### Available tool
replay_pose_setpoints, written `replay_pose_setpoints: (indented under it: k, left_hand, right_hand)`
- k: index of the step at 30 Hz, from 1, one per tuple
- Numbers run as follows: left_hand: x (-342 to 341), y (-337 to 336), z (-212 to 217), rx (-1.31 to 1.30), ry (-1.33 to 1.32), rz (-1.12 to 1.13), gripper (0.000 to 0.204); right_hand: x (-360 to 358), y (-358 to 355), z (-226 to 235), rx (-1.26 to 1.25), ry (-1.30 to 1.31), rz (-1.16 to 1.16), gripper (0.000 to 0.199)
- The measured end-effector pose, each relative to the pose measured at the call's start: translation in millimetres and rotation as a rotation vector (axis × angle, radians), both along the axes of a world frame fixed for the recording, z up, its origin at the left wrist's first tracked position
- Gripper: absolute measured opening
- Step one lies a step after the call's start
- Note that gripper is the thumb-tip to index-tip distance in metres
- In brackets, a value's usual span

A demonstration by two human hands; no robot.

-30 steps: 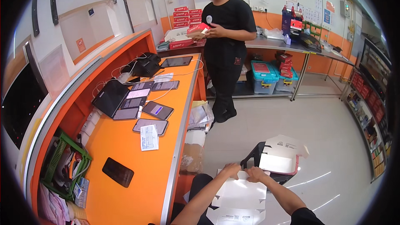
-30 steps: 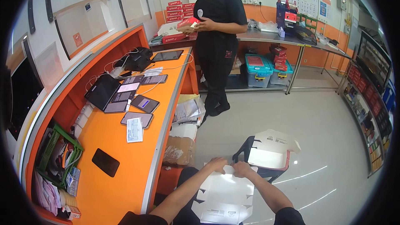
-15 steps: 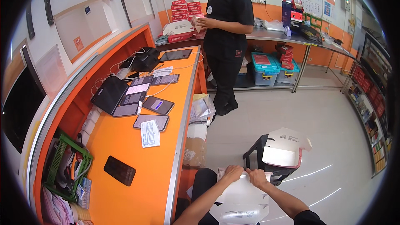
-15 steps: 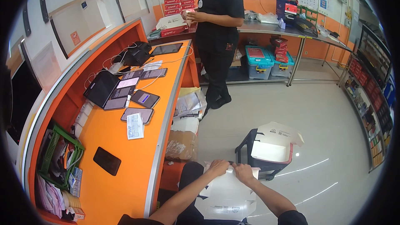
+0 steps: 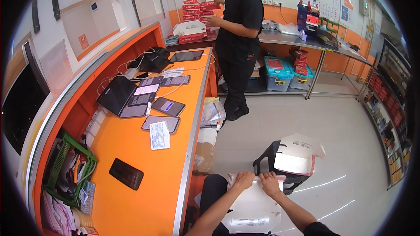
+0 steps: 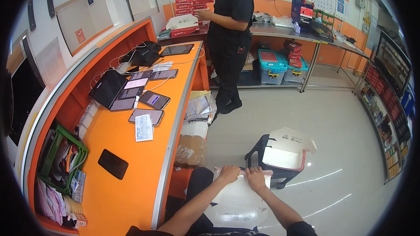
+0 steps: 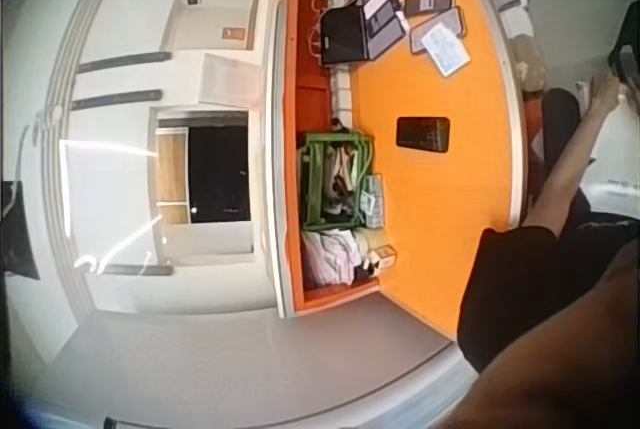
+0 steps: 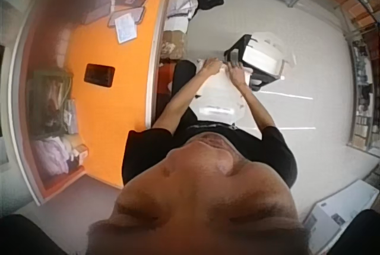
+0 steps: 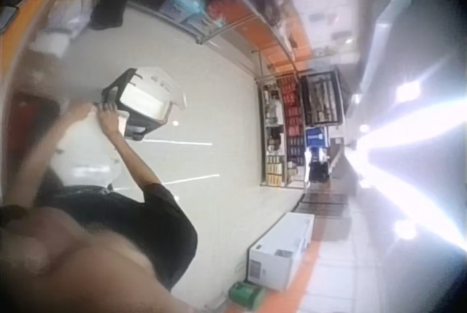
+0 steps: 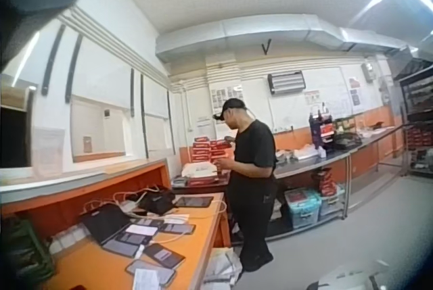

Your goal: The person assembles cardboard takeout boxes by folding the flaps and securing them with red tape.

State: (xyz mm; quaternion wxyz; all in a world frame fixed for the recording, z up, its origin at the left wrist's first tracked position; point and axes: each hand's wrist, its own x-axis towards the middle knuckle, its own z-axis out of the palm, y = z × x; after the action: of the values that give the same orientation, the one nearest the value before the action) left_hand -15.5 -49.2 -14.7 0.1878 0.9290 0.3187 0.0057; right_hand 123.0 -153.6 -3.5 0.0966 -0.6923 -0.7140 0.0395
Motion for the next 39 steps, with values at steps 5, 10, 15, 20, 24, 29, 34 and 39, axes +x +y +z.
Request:
replay_pose_setpoints:
  k: [5, 10, 15, 20, 24, 29, 34, 39]
  left_hand:
    - [-16.0, 56.1, 4.3, -0.303, 0.12, -0.075, 0.035]
    - [-44.2, 89.7, 12.5, -0.346, 0.043, -0.103, 0.045]
    - [-87.9, 78.1, 54.1, -0.44, -0.2, 0.114, 0.053]
    - [-118.0, 36.5, 102.9, -0.6, -0.428, 0.281, 0.046]
    - [-136.6, 2.2, 114.3, -0.687, -0.696, 0.475, 0.039]
    - [-88.7, -61.8, 70.6, -1.114, -1.153, 0.662, 0.035]
    - [-59.2, -129.3, 9.1, -1.473, -1.067, 0.882, 0.032]
    - [-81.3, -124.7, 55.8, -1.521, -0.102, -0.1, 0.042]
  right_hand:
    - [-4.3, -78.5, 32.0, 0.513, 0.267, -0.449, 0.076]
    - [29.7, -220.8, -87.1, -0.111, 1.346, -0.91, 0.086]
    - [-24.7, -214.7, -53.2, -0.205, 1.789, -0.729, 0.075]
    - [-15.9, -139.6, 3.0, 0.144, 1.952, -0.515, 0.07]
    - [19.7, -116.0, 62.7, 0.3, 1.694, -0.482, 0.062]
    - [101.6, -71.4, 154.9, 0.252, 1.311, -0.3, 0.064]
    - [94.2, 20.0, 234.6, -0.242, 0.765, -0.147, 0.049]
    - [97.1, 98.9, 194.4, -0.721, 0.521, 0.255, 0.049]
